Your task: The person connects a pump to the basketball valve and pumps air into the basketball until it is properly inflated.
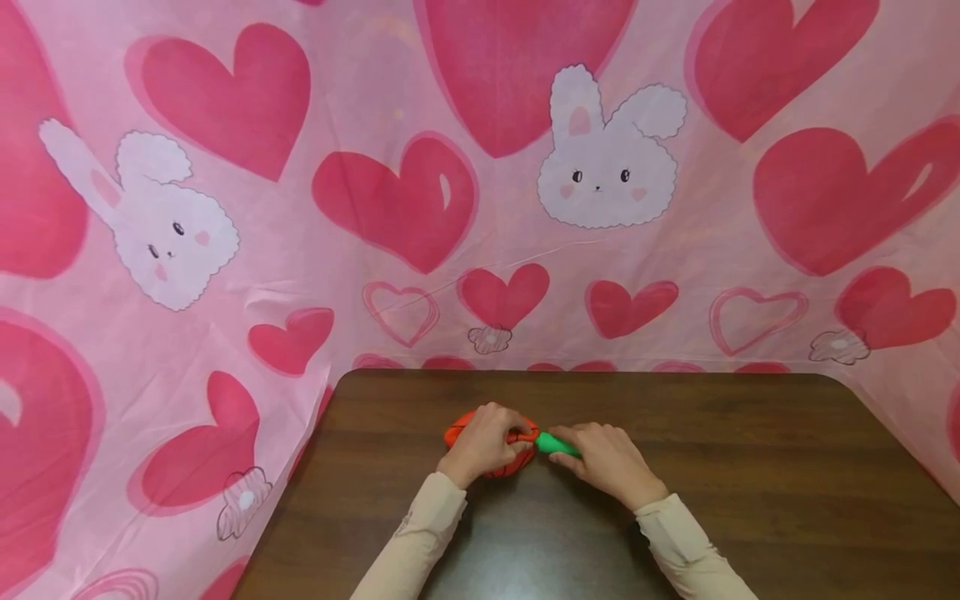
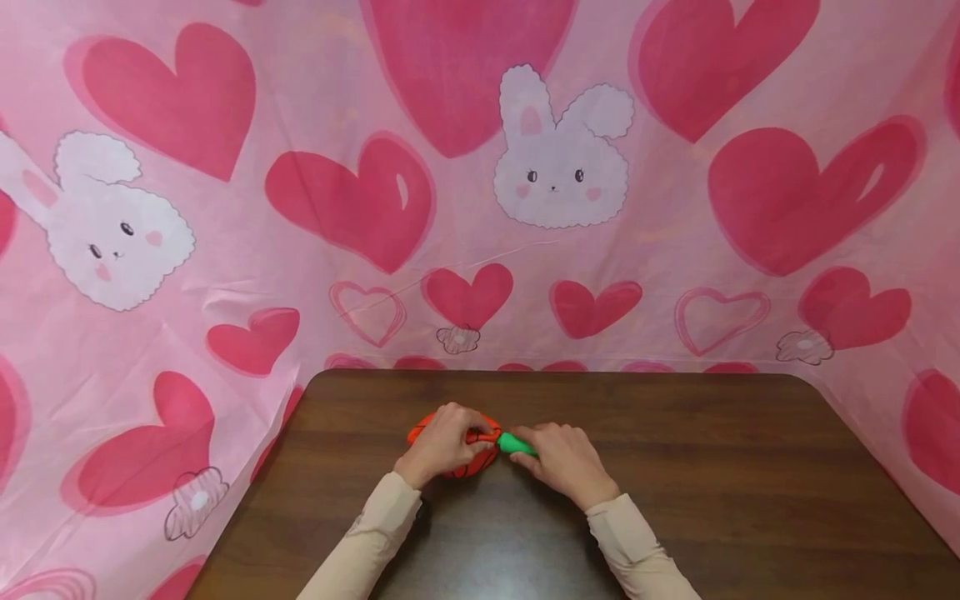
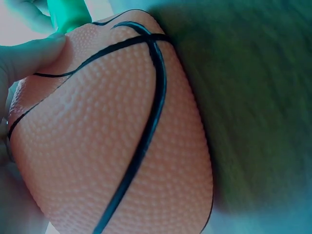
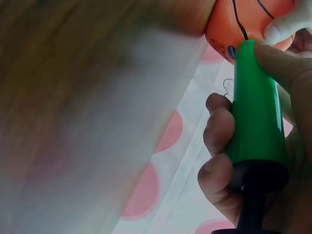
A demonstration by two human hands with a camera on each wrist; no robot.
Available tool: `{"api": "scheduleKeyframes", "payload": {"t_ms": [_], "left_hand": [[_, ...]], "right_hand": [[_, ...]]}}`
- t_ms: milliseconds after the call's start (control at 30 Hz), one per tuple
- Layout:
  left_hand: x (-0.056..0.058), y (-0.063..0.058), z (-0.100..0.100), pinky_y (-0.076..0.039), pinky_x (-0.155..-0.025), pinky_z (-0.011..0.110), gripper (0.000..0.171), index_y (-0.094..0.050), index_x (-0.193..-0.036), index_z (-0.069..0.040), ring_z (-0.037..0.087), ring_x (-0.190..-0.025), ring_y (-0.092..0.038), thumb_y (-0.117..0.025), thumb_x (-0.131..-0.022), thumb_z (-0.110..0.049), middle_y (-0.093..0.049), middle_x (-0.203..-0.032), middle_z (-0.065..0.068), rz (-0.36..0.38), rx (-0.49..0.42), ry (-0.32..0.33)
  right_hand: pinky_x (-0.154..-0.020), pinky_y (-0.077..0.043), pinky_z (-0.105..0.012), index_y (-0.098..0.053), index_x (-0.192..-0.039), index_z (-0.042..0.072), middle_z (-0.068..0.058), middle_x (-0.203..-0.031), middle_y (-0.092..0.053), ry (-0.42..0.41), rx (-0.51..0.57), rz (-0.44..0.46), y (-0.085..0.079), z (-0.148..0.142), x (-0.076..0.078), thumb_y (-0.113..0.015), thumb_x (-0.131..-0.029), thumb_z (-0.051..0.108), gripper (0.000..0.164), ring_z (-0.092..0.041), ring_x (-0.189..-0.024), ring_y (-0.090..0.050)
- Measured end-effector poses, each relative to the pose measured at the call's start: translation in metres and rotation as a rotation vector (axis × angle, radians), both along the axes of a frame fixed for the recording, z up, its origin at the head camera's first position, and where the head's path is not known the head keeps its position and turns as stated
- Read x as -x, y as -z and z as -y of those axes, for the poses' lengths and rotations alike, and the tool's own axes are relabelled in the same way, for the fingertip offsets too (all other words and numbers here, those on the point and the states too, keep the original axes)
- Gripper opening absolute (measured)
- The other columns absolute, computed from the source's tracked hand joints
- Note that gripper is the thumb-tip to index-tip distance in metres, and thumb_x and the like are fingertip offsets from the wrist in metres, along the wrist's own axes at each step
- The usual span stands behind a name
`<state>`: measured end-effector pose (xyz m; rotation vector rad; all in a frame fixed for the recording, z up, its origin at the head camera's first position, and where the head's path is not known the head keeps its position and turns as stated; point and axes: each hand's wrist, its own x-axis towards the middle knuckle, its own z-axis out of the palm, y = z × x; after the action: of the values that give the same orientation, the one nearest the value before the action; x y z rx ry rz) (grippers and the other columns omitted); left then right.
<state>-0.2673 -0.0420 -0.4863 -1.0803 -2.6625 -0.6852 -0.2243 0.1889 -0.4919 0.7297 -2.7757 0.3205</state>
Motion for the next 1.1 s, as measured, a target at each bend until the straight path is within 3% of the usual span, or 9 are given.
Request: {"api": "scheduleKeyframes", "payload": {"t_ms": [367,633,800,1100], "left_hand": [[-0.001,-0.004,0.001,-0.056,-0.081,0.026,0.011,-0.083,-0.098,-0.016,0.004,-0.079,-0.067,-0.084,-0.088,-0.021,-0.079,-0.087,-0.008,0.073,-0.046,-0.031],[-0.002,-0.003,0.001,-0.054,-0.074,0.018,0.013,-0.082,-0.101,-0.016,0.0,-0.074,-0.062,-0.083,-0.088,-0.02,-0.079,-0.088,-0.008,0.105,-0.058,-0.027],[-0.002,-0.003,0.001,-0.054,-0.076,0.019,0.013,-0.083,-0.101,-0.017,-0.001,-0.076,-0.063,-0.083,-0.089,-0.021,-0.079,-0.087,-0.01,0.1,-0.061,-0.027],[-0.002,-0.003,0.002,-0.058,-0.083,0.024,0.017,-0.082,-0.106,-0.018,0.002,-0.084,-0.069,-0.082,-0.089,-0.022,-0.08,-0.092,-0.009,0.081,-0.054,-0.015]], "right_hand": [[-0.052,-0.033,-0.025,-0.063,-0.103,0.023,0.012,-0.07,-0.05,0.019,0.062,0.134,-0.006,-0.012,0.001,-0.086,-0.084,0.032,0.032,-0.008,-0.06,-0.043],[-0.054,-0.033,-0.026,-0.064,-0.108,0.021,0.012,-0.071,-0.05,0.015,0.077,0.19,-0.011,-0.023,-0.002,-0.087,-0.082,0.026,0.035,-0.008,-0.062,-0.043],[-0.054,-0.033,-0.025,-0.065,-0.109,0.022,0.013,-0.07,-0.048,0.027,0.102,0.181,-0.012,-0.031,-0.007,-0.088,-0.08,0.026,0.037,-0.006,-0.061,-0.041],[-0.059,-0.036,-0.022,-0.065,-0.101,0.028,0.019,-0.072,-0.05,-0.035,0.216,0.094,-0.005,-0.045,-0.012,-0.091,-0.077,0.021,0.035,0.0,-0.064,-0.043]]}}
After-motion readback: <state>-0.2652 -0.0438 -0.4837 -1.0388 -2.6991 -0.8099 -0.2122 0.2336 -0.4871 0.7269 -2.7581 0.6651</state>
